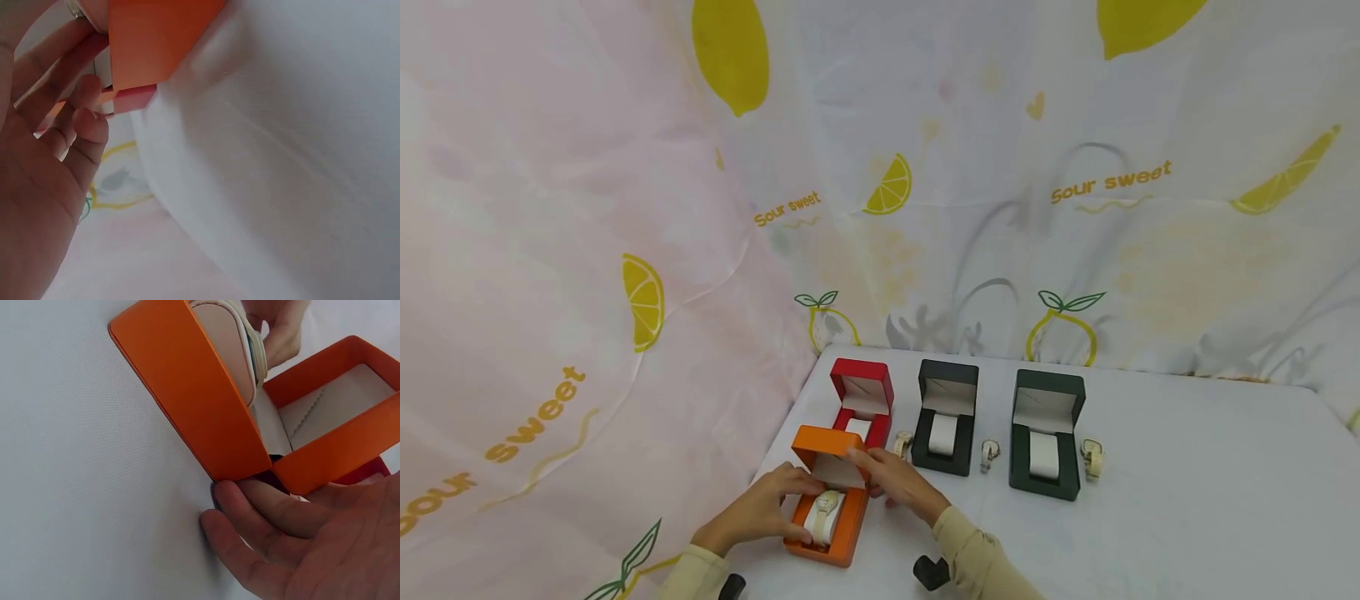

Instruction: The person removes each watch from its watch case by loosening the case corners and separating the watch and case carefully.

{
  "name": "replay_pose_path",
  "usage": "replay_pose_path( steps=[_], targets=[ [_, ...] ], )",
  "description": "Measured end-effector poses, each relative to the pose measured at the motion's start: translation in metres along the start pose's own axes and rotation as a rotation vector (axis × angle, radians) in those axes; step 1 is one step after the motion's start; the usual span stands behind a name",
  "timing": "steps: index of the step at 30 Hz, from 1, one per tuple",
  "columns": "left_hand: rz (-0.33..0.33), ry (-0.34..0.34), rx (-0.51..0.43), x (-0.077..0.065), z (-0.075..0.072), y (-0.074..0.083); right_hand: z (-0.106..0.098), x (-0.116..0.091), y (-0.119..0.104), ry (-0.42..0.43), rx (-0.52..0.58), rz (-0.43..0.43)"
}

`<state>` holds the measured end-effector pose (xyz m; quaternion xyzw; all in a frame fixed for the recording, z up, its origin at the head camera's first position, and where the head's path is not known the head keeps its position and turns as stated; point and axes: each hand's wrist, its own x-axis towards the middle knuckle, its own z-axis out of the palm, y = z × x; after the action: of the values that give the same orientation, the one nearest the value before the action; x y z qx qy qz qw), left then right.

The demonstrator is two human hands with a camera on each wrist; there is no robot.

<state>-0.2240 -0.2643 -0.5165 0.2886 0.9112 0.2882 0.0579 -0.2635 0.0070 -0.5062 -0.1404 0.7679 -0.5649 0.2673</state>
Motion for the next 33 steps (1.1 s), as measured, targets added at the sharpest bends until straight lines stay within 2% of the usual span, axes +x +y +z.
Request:
replay_pose_path(
  steps=[8,14,19,23,26,33],
  targets=[
    [-0.107,-0.114,0.034,0.007,-0.001,0.010,0.000,-0.001,0.002,-0.009,-0.004,0.004],
    [-0.084,-0.122,0.140,0.010,0.001,0.018,0.000,-0.001,0.004,-0.016,0.005,-0.002],
    [-0.074,-0.120,0.161,0.012,0.002,0.022,0.000,-0.001,0.004,-0.023,0.006,-0.005],
    [-0.032,-0.128,0.188,0.013,0.001,0.028,-0.001,-0.001,0.003,-0.022,0.009,-0.007],
    [-0.001,-0.114,0.243,0.016,0.000,0.034,-0.002,0.000,0.003,-0.020,0.015,-0.009],
    [-0.024,-0.114,0.316,0.015,0.003,0.035,0.000,0.000,0.004,-0.025,0.017,0.000]
  ],
)
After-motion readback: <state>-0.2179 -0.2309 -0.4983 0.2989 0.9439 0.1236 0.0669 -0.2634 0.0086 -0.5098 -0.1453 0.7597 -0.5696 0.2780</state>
